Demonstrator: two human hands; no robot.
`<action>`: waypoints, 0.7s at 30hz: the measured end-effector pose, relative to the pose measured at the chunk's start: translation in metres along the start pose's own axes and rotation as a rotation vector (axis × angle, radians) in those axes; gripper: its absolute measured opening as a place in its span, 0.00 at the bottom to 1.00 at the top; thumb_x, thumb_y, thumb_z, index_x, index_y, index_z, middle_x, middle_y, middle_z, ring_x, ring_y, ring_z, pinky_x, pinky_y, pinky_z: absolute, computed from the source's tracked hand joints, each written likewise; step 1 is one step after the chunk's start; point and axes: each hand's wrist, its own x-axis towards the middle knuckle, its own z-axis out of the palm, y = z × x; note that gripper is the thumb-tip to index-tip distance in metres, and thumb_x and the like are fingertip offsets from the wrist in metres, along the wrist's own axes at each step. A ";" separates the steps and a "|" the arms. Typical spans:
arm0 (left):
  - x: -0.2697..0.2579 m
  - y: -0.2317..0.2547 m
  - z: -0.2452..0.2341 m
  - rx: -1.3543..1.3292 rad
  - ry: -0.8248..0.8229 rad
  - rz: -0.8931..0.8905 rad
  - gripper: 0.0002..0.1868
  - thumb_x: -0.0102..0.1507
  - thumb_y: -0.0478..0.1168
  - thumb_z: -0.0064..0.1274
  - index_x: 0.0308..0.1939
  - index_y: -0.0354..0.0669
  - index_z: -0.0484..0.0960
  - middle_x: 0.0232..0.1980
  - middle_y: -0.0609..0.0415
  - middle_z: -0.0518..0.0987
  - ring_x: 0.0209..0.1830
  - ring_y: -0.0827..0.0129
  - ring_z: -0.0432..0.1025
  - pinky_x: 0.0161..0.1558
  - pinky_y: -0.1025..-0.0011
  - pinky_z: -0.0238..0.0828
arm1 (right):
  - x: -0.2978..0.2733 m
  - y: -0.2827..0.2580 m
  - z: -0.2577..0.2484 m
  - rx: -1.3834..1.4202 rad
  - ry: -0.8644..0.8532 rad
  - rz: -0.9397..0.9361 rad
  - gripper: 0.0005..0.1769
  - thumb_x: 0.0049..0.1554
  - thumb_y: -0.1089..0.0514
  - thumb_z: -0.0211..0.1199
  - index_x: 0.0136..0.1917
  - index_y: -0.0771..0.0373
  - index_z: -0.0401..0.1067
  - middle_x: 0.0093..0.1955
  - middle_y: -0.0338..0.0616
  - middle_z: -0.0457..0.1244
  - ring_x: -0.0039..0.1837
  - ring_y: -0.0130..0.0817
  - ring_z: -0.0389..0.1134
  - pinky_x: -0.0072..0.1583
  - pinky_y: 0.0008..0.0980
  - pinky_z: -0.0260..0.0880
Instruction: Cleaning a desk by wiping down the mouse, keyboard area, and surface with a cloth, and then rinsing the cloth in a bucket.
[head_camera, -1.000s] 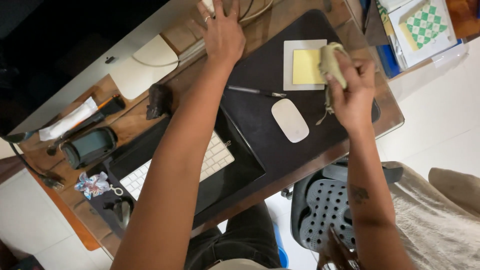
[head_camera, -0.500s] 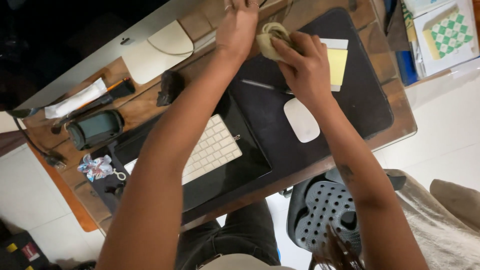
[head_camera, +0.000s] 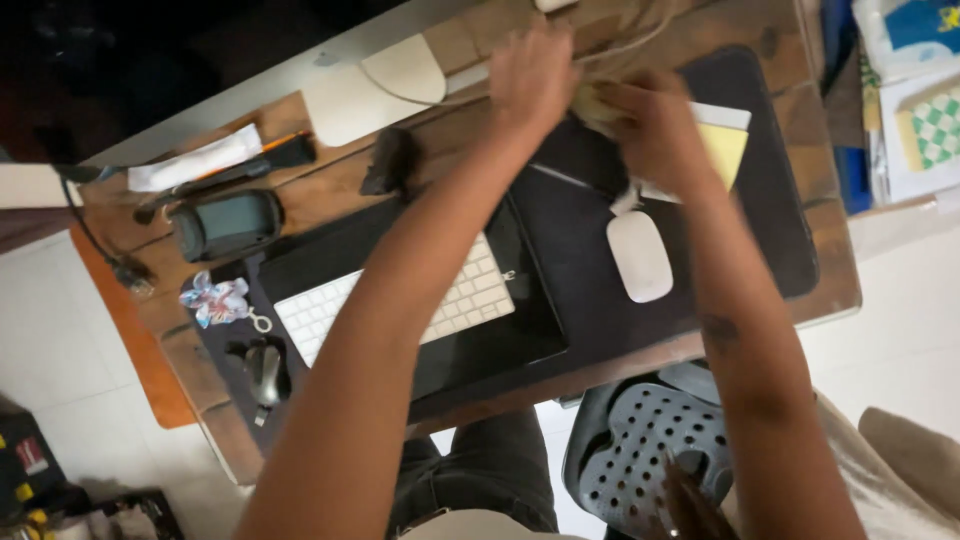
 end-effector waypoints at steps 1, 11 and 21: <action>-0.006 0.003 -0.009 0.004 0.000 -0.018 0.20 0.56 0.56 0.66 0.46 0.53 0.82 0.44 0.48 0.82 0.42 0.45 0.78 0.40 0.48 0.74 | -0.007 -0.006 -0.024 0.007 -0.011 -0.012 0.28 0.47 0.75 0.55 0.61 0.72 0.79 0.51 0.65 0.67 0.51 0.64 0.67 0.51 0.52 0.63; -0.082 -0.076 -0.155 -0.008 -0.456 -0.058 0.10 0.57 0.30 0.60 0.41 0.44 0.85 0.52 0.43 0.78 0.54 0.40 0.73 0.49 0.41 0.70 | 0.023 -0.047 -0.082 0.092 -0.193 -0.052 0.21 0.61 0.76 0.66 0.68 0.78 0.77 0.65 0.68 0.67 0.60 0.55 0.70 0.60 0.44 0.69; -0.147 -0.158 -0.163 -0.324 -0.279 -0.383 0.30 0.56 0.37 0.59 0.63 0.45 0.75 0.50 0.34 0.76 0.47 0.35 0.73 0.42 0.44 0.72 | 0.104 -0.108 0.050 0.000 -0.382 -0.228 0.19 0.57 0.68 0.66 0.62 0.67 0.79 0.55 0.60 0.65 0.56 0.62 0.65 0.48 0.59 0.65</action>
